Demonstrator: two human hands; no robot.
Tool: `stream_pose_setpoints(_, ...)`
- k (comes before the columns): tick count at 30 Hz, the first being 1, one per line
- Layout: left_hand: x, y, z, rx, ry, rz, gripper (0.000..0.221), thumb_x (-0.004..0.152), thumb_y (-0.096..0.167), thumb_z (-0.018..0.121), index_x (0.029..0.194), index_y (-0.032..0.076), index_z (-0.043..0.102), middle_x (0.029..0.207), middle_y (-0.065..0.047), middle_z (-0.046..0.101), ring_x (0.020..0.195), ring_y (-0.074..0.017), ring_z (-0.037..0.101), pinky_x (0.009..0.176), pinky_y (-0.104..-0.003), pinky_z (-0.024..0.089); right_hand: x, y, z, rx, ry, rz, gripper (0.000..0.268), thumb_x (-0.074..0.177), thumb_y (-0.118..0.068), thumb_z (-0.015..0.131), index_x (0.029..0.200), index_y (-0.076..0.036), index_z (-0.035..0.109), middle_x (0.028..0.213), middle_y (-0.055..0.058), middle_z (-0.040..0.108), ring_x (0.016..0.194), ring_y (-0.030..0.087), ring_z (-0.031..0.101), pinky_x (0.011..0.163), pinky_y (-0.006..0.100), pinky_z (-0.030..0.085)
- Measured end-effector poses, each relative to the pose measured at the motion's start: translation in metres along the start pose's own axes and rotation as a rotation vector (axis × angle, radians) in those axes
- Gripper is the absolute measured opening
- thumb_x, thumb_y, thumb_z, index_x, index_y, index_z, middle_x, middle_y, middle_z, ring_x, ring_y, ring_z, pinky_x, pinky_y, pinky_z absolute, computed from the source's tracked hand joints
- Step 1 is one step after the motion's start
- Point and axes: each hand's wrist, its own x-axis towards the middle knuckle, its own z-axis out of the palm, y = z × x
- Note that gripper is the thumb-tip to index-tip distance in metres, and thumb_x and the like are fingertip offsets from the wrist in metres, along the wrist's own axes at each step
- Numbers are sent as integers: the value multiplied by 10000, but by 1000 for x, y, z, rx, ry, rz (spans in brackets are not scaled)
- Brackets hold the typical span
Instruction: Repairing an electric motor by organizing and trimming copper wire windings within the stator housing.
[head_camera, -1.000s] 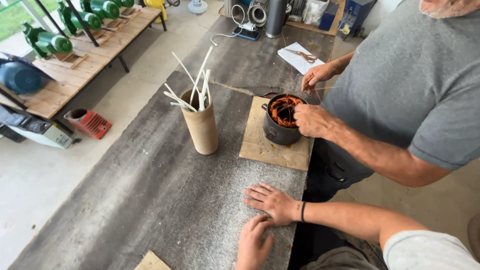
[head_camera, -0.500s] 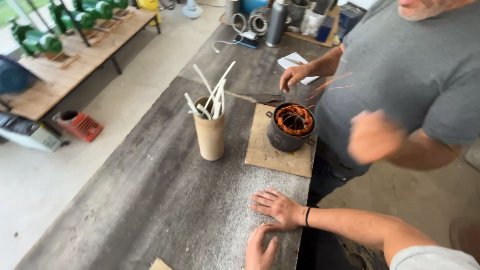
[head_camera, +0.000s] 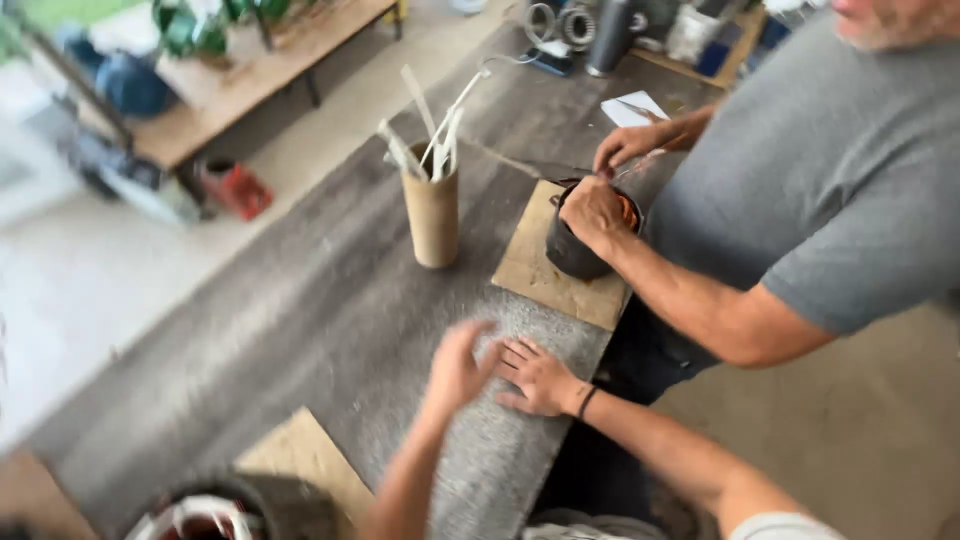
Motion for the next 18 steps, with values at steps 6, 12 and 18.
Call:
stream_pose_setpoints(6,155,117,-70,128,-82,147,519,888,328,709,1360,238,511,1004,-47,735,921,-342,729,801,-543,578,-2,-6,22,-71,-45,96,761,961,-655,431,1587,-223,398,1607,131,408,1492,348,350,1214,574,230)
stream_pose_setpoints(12,251,173,-48,464,-256,251,675,907,419,653,1488,318,325,878,-33,737,846,-438,740,803,-620,580,6,-25,31,-55,-22,191,745,1001,-616,437,1612,-201,346,1627,174,351,1508,390,294,1210,612,172)
stream_pose_setpoints(18,272,231,-65,632,-298,447,568,954,401,628,1442,263,373,848,-116,744,833,-477,745,769,-608,578,9,-32,10,56,-90,237,734,1021,-636,358,1616,-205,349,1642,174,335,1525,375,268,1218,592,140)
